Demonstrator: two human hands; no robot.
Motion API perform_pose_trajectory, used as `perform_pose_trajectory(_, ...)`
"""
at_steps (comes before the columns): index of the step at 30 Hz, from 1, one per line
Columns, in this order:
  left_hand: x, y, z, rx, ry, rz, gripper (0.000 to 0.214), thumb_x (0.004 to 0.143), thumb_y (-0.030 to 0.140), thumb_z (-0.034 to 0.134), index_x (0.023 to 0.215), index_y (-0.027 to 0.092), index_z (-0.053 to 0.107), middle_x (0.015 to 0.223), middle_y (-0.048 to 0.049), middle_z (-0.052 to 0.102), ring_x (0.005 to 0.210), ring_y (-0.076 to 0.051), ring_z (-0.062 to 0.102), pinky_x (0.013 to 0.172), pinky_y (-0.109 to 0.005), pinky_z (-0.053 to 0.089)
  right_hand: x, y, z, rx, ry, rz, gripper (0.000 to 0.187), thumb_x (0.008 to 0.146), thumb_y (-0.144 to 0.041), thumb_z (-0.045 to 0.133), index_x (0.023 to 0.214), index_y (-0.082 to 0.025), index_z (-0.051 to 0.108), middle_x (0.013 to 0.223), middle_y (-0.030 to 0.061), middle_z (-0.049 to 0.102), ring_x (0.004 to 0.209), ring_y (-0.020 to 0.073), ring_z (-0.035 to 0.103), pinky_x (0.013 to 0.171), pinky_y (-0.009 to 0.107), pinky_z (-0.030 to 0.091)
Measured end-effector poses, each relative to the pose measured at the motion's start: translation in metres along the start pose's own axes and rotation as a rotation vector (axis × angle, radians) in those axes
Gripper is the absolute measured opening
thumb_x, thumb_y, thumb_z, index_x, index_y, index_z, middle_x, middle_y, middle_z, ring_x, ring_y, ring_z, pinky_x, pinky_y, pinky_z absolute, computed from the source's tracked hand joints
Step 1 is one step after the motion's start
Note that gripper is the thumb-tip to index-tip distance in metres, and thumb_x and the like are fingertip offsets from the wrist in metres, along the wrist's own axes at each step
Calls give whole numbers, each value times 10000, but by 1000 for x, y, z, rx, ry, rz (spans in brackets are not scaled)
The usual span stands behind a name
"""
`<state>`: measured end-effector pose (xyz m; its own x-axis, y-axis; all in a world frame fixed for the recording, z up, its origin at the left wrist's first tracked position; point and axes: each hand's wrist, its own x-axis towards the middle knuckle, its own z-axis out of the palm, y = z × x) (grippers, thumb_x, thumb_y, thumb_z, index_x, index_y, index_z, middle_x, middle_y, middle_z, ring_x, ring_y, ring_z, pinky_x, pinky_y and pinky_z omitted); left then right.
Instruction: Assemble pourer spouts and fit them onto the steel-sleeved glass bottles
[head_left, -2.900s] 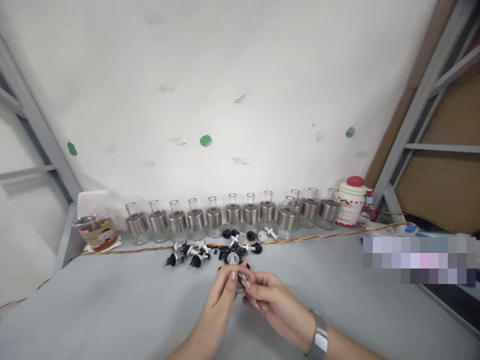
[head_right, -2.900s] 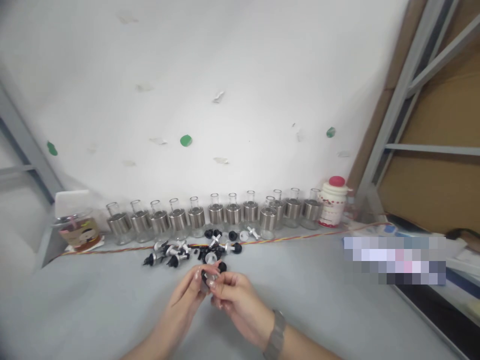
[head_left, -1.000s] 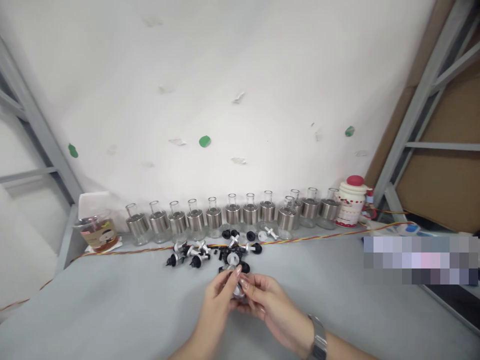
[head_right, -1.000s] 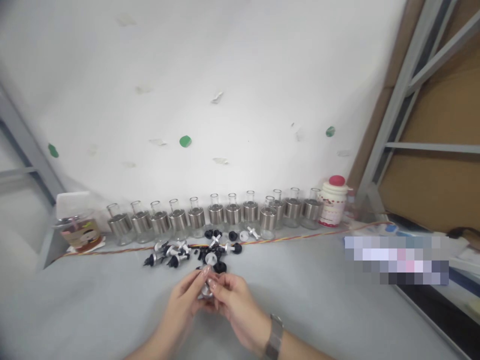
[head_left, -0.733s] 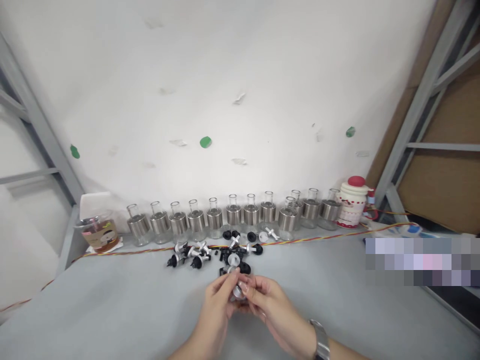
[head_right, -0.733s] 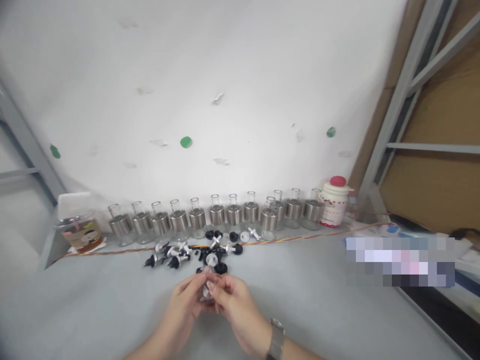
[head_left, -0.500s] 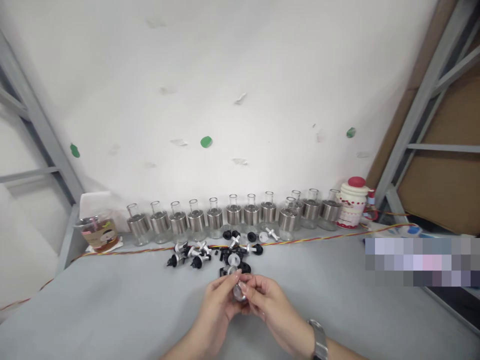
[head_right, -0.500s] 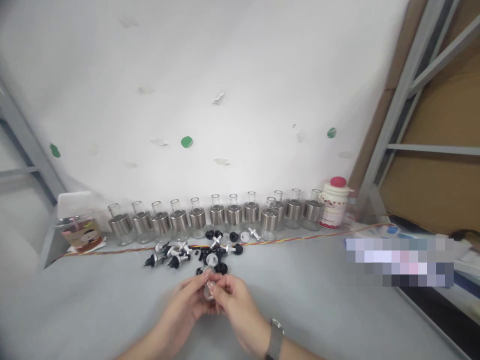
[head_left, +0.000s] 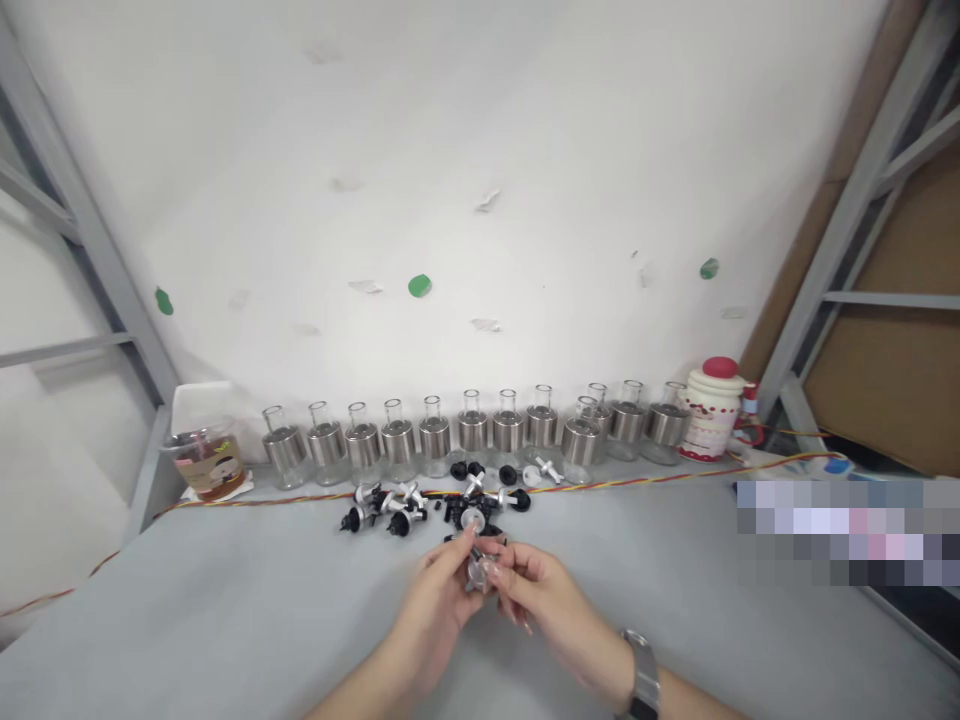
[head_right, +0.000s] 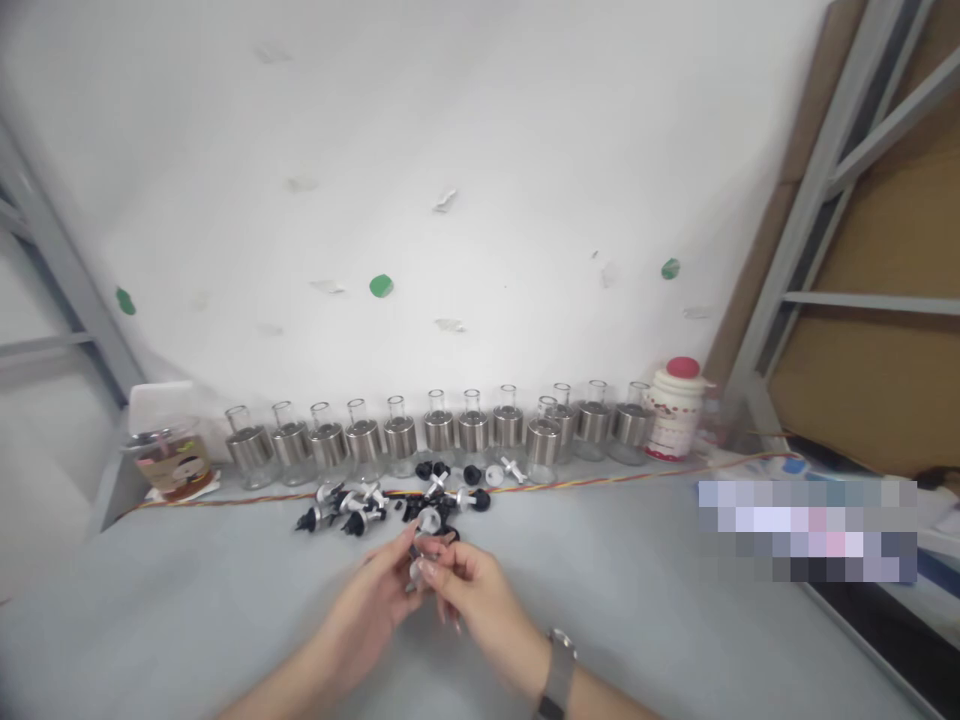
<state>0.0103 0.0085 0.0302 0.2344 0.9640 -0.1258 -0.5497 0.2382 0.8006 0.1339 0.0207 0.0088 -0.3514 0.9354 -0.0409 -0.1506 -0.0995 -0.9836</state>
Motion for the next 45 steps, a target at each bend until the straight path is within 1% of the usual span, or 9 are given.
perform_pose_trajectory(9,-1,-4,-3,19,1,-40,296,745,376,545,752,101,653,783,-93,631,724,-173,575,651,-273,463,1,7,-2,-213,80,-121,339,654,-415,617,547,-197,380,507,-55,447,517,101,394,496,213,300)
perform_pose_trajectory(17,2,-8,-6,27,-17,-35,333,759,392,520,736,85,650,744,-96,626,695,-174,576,635,-285,467,1,13,-3,-247,74,-111,299,695,-344,581,552,-203,360,470,-64,442,468,89,379,460,205,296)
perform_pose_trajectory(22,0,-5,-4,63,-49,29,276,755,350,534,722,99,645,753,-95,632,662,-176,573,599,-287,459,0,7,-2,-242,49,-59,362,672,-473,576,549,-201,370,416,-76,414,371,67,352,378,196,270)
perform_pose_trajectory(26,2,6,-7,141,37,52,275,715,367,572,713,106,658,855,-120,647,775,-213,578,653,-293,451,2,2,-2,-205,68,3,460,636,-631,493,532,-194,397,409,-53,452,330,65,371,331,192,268)
perform_pose_trajectory(29,5,26,-16,389,196,232,285,720,399,548,741,140,665,915,-101,636,910,-242,538,736,-310,430,5,0,-5,-197,118,20,506,629,-676,443,500,-189,403,378,-49,440,317,65,376,332,193,286)
perform_pose_trajectory(33,12,54,-40,1347,509,589,279,771,381,467,779,169,648,951,-84,584,904,-236,520,791,-342,393,12,0,-15,-249,152,-26,494,683,-634,422,483,-183,420,360,-57,407,315,66,371,349,194,296)
perform_pose_trajectory(37,20,60,-68,2107,661,528,315,824,308,382,815,119,634,906,-134,571,912,-263,517,737,-353,427,20,-2,-32,-382,241,-128,448,762,-552,381,519,-181,447,415,-44,427,373,88,407,401,214,340)
perform_pose_trajectory(41,26,54,-79,2186,672,537,305,822,314,394,916,122,612,943,-149,586,1046,-325,449,885,-528,296,28,-3,-51,-660,372,-370,265,799,-389,419,765,-180,580,752,38,566,712,168,538,631,273,434)
perform_pose_trajectory(45,27,48,-70,2148,696,788,356,827,311,389,1098,116,514,1132,-179,509,1192,-338,304,952,-575,178,32,3,-62,-914,307,-501,361,778,-215,445,1134,-249,494,1162,55,473,1083,207,403,931,364,319)
